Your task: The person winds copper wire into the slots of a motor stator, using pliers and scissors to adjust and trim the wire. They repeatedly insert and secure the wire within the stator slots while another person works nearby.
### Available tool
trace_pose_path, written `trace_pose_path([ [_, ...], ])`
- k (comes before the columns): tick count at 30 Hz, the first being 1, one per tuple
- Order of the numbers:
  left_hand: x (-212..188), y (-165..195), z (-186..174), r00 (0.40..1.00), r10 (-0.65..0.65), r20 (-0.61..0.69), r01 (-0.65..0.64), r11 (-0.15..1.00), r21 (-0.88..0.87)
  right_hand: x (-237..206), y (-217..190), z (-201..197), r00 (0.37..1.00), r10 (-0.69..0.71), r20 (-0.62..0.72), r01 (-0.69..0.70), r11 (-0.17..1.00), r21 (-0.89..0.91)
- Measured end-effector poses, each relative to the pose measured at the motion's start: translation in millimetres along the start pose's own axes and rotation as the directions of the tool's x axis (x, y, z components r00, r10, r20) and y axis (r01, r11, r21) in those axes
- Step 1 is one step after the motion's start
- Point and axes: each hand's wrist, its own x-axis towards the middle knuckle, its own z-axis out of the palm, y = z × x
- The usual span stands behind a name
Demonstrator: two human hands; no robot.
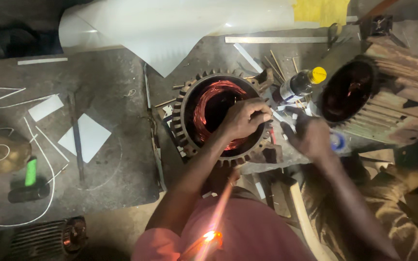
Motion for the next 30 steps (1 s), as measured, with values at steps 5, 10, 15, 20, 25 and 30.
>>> trace_pose_path([
  [5, 1.1, -5.5, 0.0, 1.000, 0.008, 0.011, -0.008, 1.000, 0.002, 10.0, 4.7, 5.8, 0.997, 0.022, -0.071, 0.021, 0.834, 0.552],
  [10, 1.7, -7.6, 1.9, 1.000, -0.011, -0.011, 0.012, 0.994, 0.110, 15.8, -3.8, 39.0, 0.946, -0.216, -0.243, 0.284, 0.912, 0.296],
  [15, 1.2, -10.0, -1.2, 0.994, -0.097, 0.049, 0.096, 0.995, 0.026, 11.9, 22.6, 26.5, 0.849, -0.367, -0.379, 0.514, 0.736, 0.440],
  [20, 1.9, -10.6, 1.8, 0.999, -0.029, 0.036, 0.029, 0.999, -0.019, 39.6, 25.2, 1.4, 0.699, -0.649, -0.300, 0.637, 0.756, -0.152],
  [25, 1.0, -10.7, 1.7, 0.997, -0.062, 0.037, 0.061, 0.998, 0.033, 57.2, 17.8, -40.1, 0.647, -0.727, 0.229, 0.657, 0.379, -0.652],
  [30, 0.4, -12.2, -1.3, 0.996, -0.079, 0.049, 0.078, 0.997, 0.020, 73.0, 16.5, -47.5, 0.491, -0.869, 0.060, 0.689, 0.345, -0.638],
])
